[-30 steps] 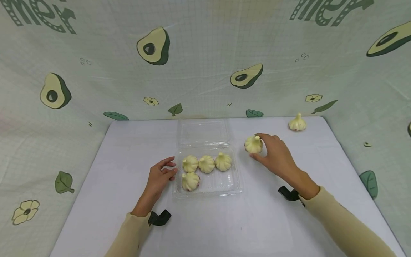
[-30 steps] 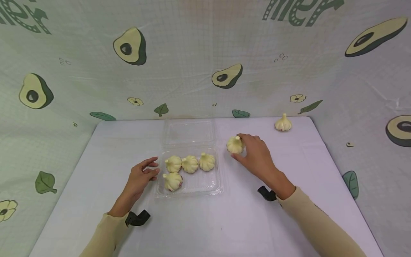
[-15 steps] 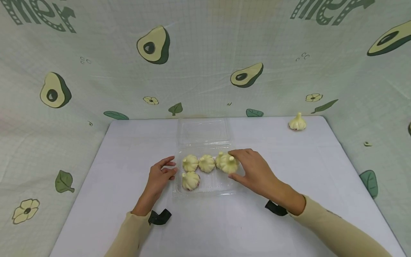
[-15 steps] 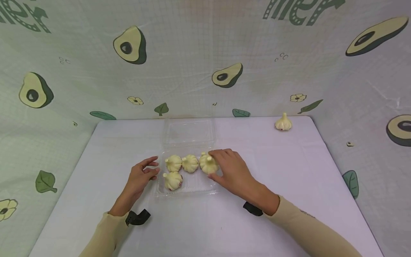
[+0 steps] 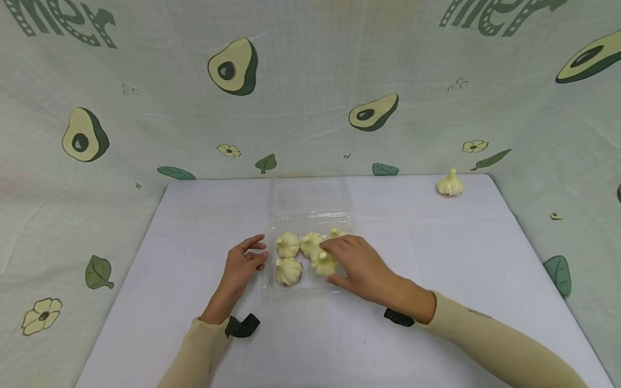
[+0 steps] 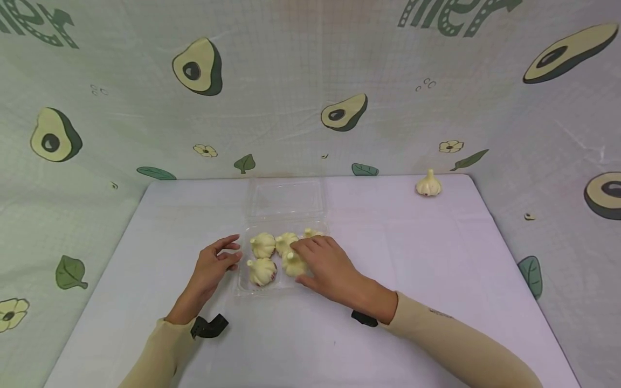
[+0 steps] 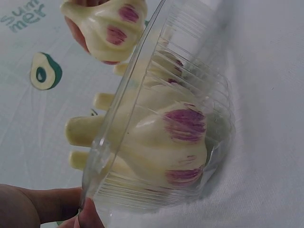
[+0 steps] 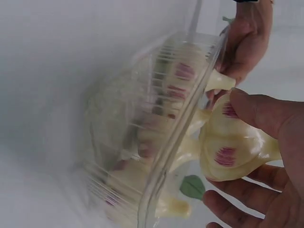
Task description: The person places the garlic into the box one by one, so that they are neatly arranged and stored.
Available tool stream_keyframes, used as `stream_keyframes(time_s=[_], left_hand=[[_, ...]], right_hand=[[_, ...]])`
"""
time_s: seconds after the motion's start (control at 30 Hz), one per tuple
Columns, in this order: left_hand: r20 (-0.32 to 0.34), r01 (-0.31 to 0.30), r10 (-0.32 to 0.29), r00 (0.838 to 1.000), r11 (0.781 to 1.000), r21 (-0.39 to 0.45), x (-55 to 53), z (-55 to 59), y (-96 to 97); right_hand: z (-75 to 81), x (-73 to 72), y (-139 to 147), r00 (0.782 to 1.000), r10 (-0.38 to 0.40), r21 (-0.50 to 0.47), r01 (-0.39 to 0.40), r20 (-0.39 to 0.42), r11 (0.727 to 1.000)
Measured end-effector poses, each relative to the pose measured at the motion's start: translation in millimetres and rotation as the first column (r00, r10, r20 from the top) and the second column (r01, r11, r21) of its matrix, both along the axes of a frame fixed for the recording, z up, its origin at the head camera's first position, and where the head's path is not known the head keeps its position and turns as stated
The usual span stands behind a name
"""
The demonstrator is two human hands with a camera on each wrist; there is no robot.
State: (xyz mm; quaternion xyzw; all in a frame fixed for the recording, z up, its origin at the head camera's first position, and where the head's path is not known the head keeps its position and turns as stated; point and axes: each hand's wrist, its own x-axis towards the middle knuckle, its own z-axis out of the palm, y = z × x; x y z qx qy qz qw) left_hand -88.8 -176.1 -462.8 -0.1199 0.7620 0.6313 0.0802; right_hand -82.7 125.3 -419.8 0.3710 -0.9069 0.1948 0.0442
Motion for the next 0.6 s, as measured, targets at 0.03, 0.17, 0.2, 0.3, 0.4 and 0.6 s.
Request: stream_keyframes(time_s=[0.03,0.17,0.2,0.3,0.4,0.6], left_hand=[[0.000,-0.002,0.002,1.000,1.000,0.001,0.1,0.1,-0.2],[-0.003,-0.004,0.004,1.000,1.000,0.003,-0.5,-0.9,-0.6],[-0.003,-0.006,0.006,1.000,1.000,0.005,-0.6,-1.0,-0.8],[-0.006,-0.005,0.005,1.000,1.000,0.006,-1.0,-1.4,-0.9],[-0.006,-0.005,0.005,1.000,1.000,0.005,-1.0,-1.7,-1.0],[-0.002,-0.005,0.005,1.000,1.000,0.003,-0.6,-1.4,-1.1]], right_hand=[[-1.6,0.1,-2,1.000,0.010,0.011,-0.010,-0.003,1.000],[-5.7,0.2,-7,0.999,0.050,0.041,-0.049,-0.022,0.998],[-6.2,0.0,-8,0.998,0.056,0.045,-0.055,-0.026,0.997],[-6.5,-1.0,-10,0.997,0.067,0.051,-0.065,-0.037,0.997],[-7.9,-2.6,-12,0.996,0.073,0.062,-0.070,-0.045,0.996],[-11.9,-5.0,-16,0.995,0.088,0.090,-0.083,-0.047,0.992]])
